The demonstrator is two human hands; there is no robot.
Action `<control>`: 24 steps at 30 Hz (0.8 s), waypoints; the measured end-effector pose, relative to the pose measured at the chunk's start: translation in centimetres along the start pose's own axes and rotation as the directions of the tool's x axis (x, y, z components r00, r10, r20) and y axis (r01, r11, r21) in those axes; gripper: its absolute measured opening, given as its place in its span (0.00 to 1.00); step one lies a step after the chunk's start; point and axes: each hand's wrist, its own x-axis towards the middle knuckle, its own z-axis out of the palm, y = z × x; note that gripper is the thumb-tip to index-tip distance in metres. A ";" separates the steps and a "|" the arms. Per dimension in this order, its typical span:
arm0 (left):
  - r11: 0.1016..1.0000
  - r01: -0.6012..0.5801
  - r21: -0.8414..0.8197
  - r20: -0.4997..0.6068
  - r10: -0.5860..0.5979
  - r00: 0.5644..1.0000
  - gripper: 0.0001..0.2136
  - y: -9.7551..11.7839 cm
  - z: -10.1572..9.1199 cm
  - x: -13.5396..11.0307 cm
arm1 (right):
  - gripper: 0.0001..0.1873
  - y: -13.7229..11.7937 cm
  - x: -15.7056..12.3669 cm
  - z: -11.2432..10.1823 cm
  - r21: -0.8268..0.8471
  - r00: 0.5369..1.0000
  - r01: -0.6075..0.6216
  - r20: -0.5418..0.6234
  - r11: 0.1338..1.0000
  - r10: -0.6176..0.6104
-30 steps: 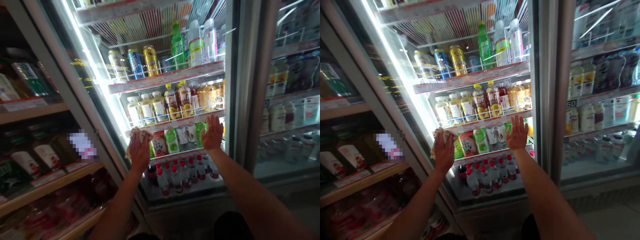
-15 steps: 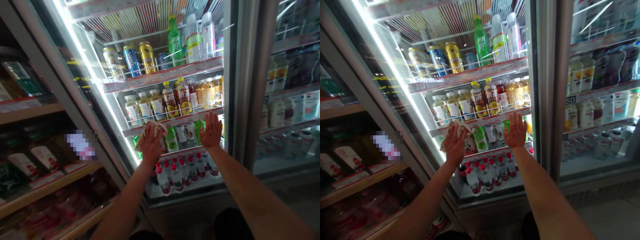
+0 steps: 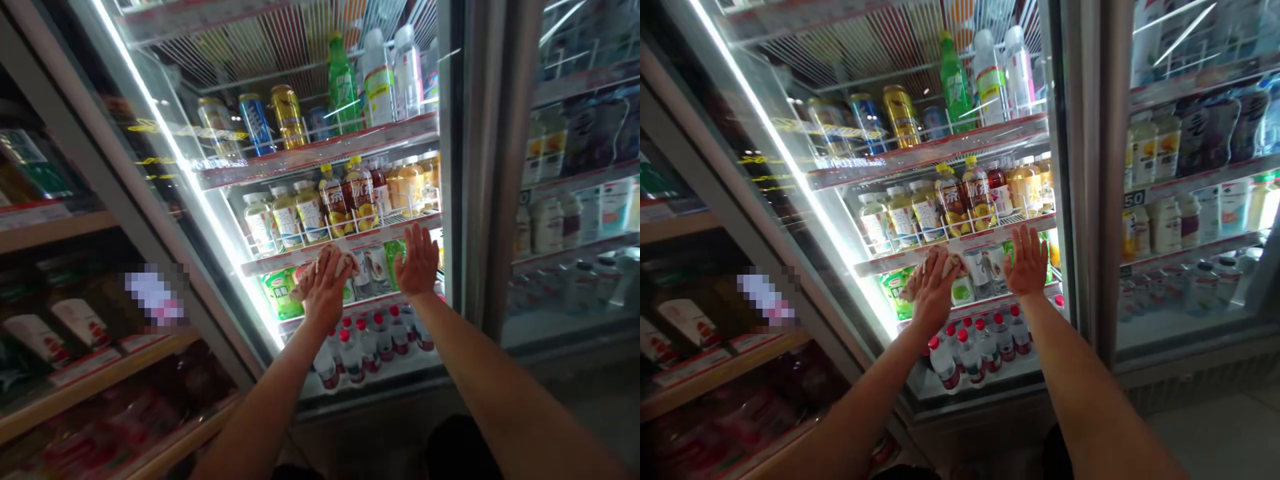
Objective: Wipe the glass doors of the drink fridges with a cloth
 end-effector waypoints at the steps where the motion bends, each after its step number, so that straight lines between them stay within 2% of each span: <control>1: 0.999 -0.034 -0.009 0.016 0.034 0.999 0.28 0.2 0.2 -0.4 | 0.35 0.0 0.0 0.0 0.001 1.000 0.003 -0.002 1.000 -0.003; 5: 0.988 -0.146 -0.055 0.043 0.148 0.988 0.29 0.2 0.4 -0.3 | 0.35 0.0 0.0 0.0 -0.009 0.999 0.024 -0.039 1.000 -0.024; 9: 0.998 -0.034 -0.054 -0.043 0.032 0.999 0.28 -0.5 -0.4 2.2 | 0.35 -0.1 0.1 -0.2 -0.012 0.997 0.038 -0.061 0.999 -0.039; 12: 0.998 0.057 -0.034 -0.092 -0.060 0.994 0.29 -0.3 -0.6 2.8 | 0.35 -0.1 0.1 -0.1 0.007 0.997 0.034 -0.065 0.999 -0.033; 16: 0.998 -0.015 -0.064 -0.040 0.013 0.999 0.29 0.6 -0.2 2.1 | 0.35 0.0 0.1 0.0 0.020 0.998 0.030 -0.060 0.999 -0.029; 18: 0.996 -0.031 -0.084 -0.027 0.029 0.999 0.29 0.7 -0.2 2.6 | 0.35 0.0 0.1 0.0 0.009 0.997 0.036 -0.067 0.999 -0.036; 24: 0.994 0.075 -0.080 -0.135 -0.085 0.987 0.27 0.8 -0.2 5.0 | 0.35 -0.1 0.1 -0.2 -0.014 0.996 0.047 -0.078 0.999 -0.048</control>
